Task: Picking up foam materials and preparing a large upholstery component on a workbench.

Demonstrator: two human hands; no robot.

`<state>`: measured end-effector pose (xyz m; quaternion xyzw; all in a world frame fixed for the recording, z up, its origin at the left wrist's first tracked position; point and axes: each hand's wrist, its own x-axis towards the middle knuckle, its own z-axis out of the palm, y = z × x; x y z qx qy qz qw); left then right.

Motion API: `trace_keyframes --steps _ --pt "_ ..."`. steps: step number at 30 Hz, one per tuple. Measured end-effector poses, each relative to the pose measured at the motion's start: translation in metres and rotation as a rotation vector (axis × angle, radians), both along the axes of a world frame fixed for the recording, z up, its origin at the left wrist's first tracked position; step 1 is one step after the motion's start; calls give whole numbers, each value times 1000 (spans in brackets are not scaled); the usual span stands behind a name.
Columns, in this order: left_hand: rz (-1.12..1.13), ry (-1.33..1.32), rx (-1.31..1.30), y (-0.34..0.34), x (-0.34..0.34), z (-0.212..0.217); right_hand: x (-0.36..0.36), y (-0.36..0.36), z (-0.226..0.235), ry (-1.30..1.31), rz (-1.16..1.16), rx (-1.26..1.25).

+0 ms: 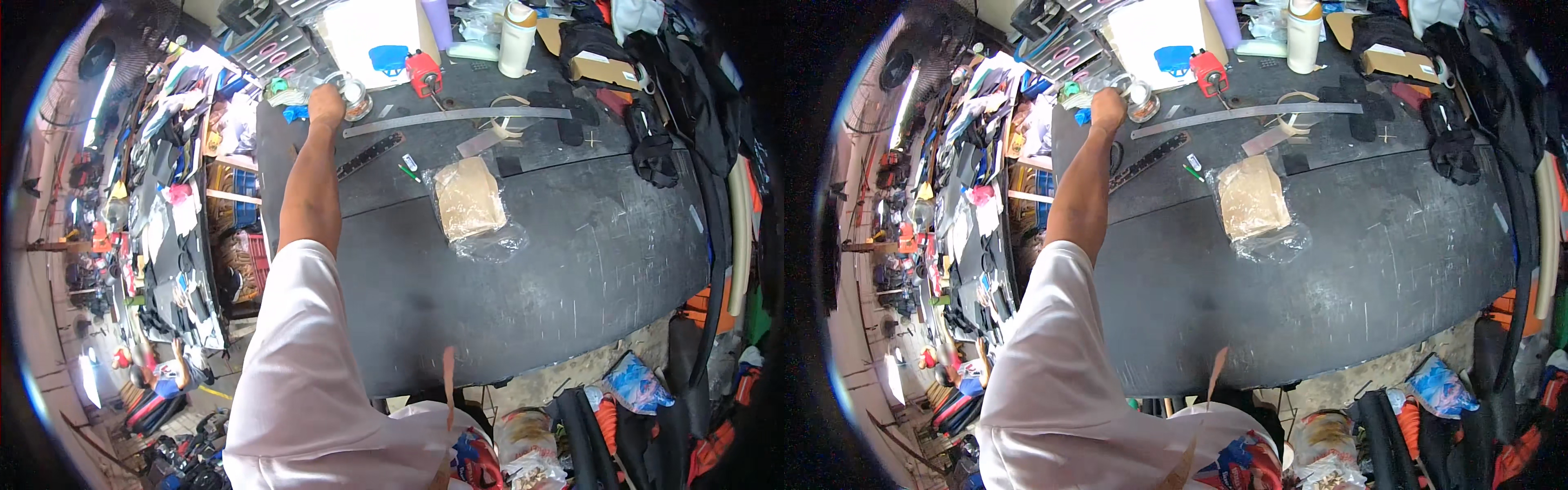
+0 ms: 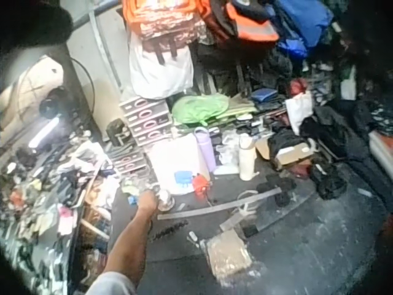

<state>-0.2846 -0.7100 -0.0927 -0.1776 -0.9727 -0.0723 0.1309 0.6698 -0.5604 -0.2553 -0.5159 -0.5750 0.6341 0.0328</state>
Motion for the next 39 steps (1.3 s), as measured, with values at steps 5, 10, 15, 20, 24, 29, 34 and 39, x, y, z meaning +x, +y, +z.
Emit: trace_keyframes --steps 5,10,15,20,24,29,34,39 --pt "-111 -43 -170 -10 26 -7 77 -32 49 -109 2 17" --pt "-219 -275 307 27 199 5 158 -68 87 -214 -10 55" --pt "-295 -747 331 109 366 11 202 -129 93 -254 -122 152" --pt "-783 36 -259 122 337 -89 173 -144 97 -250 -822 -184" --pt "-669 88 9 140 242 -141 135 -139 133 -495 -821 -275" --pt "-616 -154 221 193 196 -104 99 -192 127 -515 -974 -253" --pt "-421 -766 79 259 367 3 108 -243 76 -737 -870 14" --pt "-1092 -489 166 266 503 -44 116 -203 78 -867 -866 -171"
